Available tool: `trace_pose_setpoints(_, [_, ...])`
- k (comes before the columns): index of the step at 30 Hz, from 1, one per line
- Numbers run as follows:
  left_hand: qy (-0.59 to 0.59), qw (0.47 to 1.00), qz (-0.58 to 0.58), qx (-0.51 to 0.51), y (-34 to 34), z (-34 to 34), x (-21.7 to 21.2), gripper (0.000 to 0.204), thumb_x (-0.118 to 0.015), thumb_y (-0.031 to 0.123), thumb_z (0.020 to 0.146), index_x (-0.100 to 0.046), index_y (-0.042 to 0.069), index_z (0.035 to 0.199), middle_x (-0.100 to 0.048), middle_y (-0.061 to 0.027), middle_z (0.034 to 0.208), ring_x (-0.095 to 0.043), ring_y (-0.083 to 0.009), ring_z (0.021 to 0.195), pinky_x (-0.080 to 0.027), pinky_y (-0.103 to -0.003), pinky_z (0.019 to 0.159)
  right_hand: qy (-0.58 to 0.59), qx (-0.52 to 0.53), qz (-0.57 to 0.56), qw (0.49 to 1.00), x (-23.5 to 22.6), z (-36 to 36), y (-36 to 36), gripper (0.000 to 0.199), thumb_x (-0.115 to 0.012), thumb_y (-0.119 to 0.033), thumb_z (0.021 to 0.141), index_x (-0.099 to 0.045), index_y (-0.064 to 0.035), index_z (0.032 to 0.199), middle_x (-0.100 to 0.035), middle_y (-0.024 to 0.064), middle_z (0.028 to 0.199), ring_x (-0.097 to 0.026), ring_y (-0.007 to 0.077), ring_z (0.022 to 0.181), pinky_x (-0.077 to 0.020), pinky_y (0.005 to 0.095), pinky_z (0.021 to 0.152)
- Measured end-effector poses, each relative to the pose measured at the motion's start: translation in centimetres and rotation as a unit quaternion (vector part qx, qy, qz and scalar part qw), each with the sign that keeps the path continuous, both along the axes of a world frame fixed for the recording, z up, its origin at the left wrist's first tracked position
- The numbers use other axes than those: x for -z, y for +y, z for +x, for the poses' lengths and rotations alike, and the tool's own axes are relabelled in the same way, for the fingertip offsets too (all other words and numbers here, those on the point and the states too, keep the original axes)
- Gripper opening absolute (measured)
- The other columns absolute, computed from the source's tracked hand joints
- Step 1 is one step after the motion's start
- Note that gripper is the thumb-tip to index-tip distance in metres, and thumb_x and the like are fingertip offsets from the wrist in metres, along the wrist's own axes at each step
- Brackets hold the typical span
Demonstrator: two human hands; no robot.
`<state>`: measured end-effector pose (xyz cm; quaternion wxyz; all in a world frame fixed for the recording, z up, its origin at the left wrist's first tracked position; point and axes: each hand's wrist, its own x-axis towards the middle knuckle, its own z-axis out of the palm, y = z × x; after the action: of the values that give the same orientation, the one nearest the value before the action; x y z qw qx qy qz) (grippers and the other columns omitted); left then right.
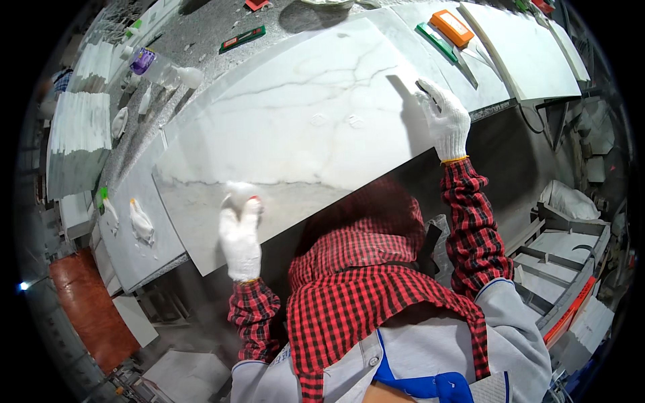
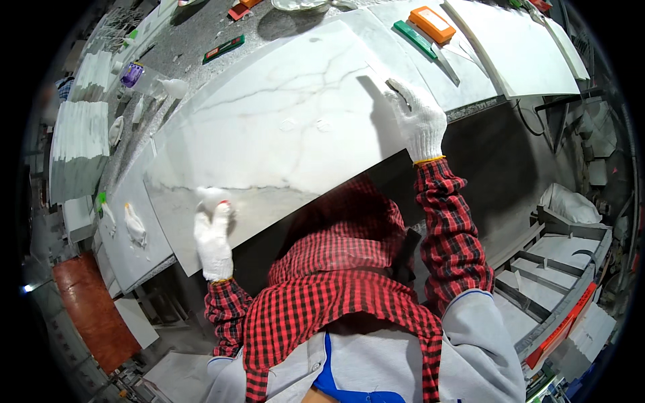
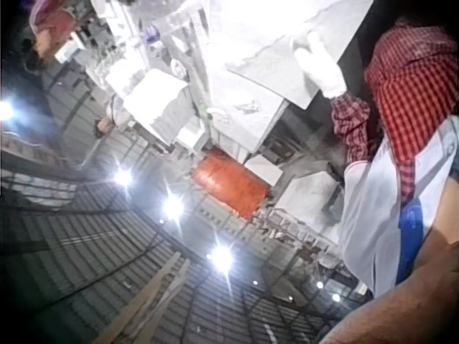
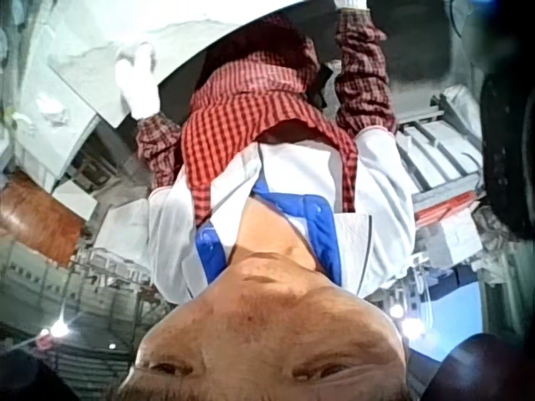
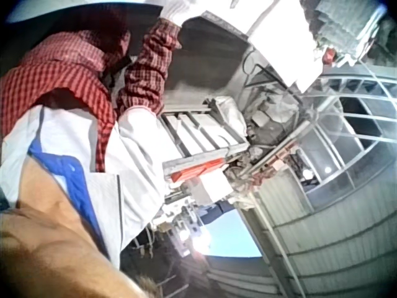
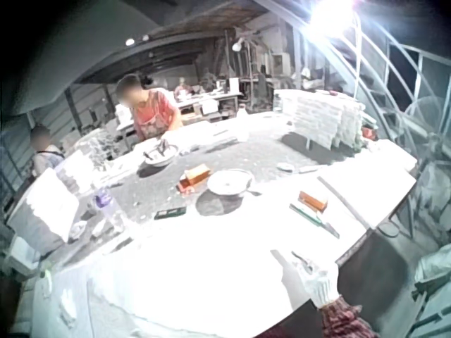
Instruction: The person applies a white paste to a marble-like tile using a putty knife, spreads it into a crack, and smooths the surface. They repeatedly scrape and wipe the tile, occasionally lifting it to inspect the repair.
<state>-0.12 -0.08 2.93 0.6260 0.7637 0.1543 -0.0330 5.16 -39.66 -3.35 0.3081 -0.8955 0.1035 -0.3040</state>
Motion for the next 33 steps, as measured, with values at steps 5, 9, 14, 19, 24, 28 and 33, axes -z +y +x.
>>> trace_pose_setpoints(5, [0.059,0.989,0.025,0.132,-4.2,2.1,-1.9,0.030,-0.067,0.014,0.098,-0.064,-0.001,0.124,-0.069,-0.0031,0.102,-0.063,-0.0080,0.084,-0.052,-0.024,0.076,-0.023,0.004,0.002,1.000,0.2,0.1,-0.1,0.028,-0.076,-0.020,0.090,-0.076,-0.0157,0.117,-0.075,0.0078,0.103,-0.073,0.0241,0.089,-0.0568,0.0316,0.080])
trace_pose_setpoints(9, [0.039,0.974,0.108,0.193,-4.9,3.8,-1.4,0.038,-0.071,0.021,0.093,-0.068,-0.001,0.123,-0.074,-0.0082,0.096,-0.066,-0.0112,0.082,-0.054,-0.030,0.078,-0.038,0.009,-0.005,0.999,0.4,0.2,-0.3,0.028,-0.078,-0.022,0.088,-0.076,-0.0183,0.116,-0.074,0.0064,0.099,-0.072,0.0245,0.086,-0.0568,0.0320,0.076])
trace_pose_setpoints(14, [0.067,0.938,0.200,0.275,-5.6,6.2,-1.8,0.041,-0.066,0.030,0.092,-0.069,0.000,0.119,-0.073,-0.0156,0.088,-0.067,-0.0198,0.077,-0.053,-0.034,0.076,-0.047,0.005,-0.006,0.999,0.2,0.2,-0.3,0.028,-0.078,-0.021,0.088,-0.076,-0.0182,0.116,-0.074,0.0067,0.099,-0.072,0.0244,0.084,-0.0567,0.0315,0.075])
trace_pose_setpoints(19, [0.088,0.921,0.234,0.297,-5.9,7.8,-0.9,0.041,-0.065,0.035,0.090,-0.070,0.000,0.111,-0.069,-0.0183,0.083,-0.067,-0.0235,0.076,-0.052,-0.035,0.075,-0.036,0.004,-0.006,0.999,0.1,0.1,-0.2,0.028,-0.078,-0.020,0.088,-0.076,-0.0171,0.116,-0.074,0.0072,0.099,-0.072,0.0247,0.084,-0.0566,0.0313,0.075])
trace_pose_setpoints(24, [0.098,0.928,0.215,0.288,-6.3,8.3,-1.0,0.041,-0.066,0.036,0.088,-0.071,-0.001,0.105,-0.068,-0.0173,0.080,-0.066,-0.0221,0.074,-0.052,-0.034,0.073,-0.043,0.001,-0.009,0.999,0.2,0.2,-0.2,0.028,-0.078,-0.020,0.088,-0.076,-0.0164,0.116,-0.074,0.0077,0.098,-0.072,0.0250,0.084,-0.0565,0.0317,0.075])
trace_pose_setpoints(28, [0.135,0.923,0.214,0.291,-6.6,8.9,-1.7,0.042,-0.066,0.036,0.088,-0.071,-0.002,0.104,-0.069,-0.0153,0.081,-0.066,-0.0192,0.073,-0.052,-0.032,0.072,-0.036,0.003,-0.003,0.999,-0.1,0.1,-0.1,0.028,-0.078,-0.020,0.088,-0.076,-0.0165,0.116,-0.074,0.0077,0.098,-0.072,0.0250,0.084,-0.0566,0.0317,0.075])
trace_pose_setpoints(33, [0.154,0.924,0.201,0.286,-6.9,9.1,-2.1,0.044,-0.066,0.036,0.088,-0.070,-0.005,0.102,-0.071,-0.0140,0.080,-0.068,-0.0172,0.072,-0.053,-0.031,0.070,-0.041,0.002,-0.007,0.999,0.1,0.1,-0.2,0.027,-0.078,-0.021,0.088,-0.076,-0.0169,0.115,-0.074,0.0075,0.096,-0.071,0.0250,0.083,-0.0566,0.0318,0.074])
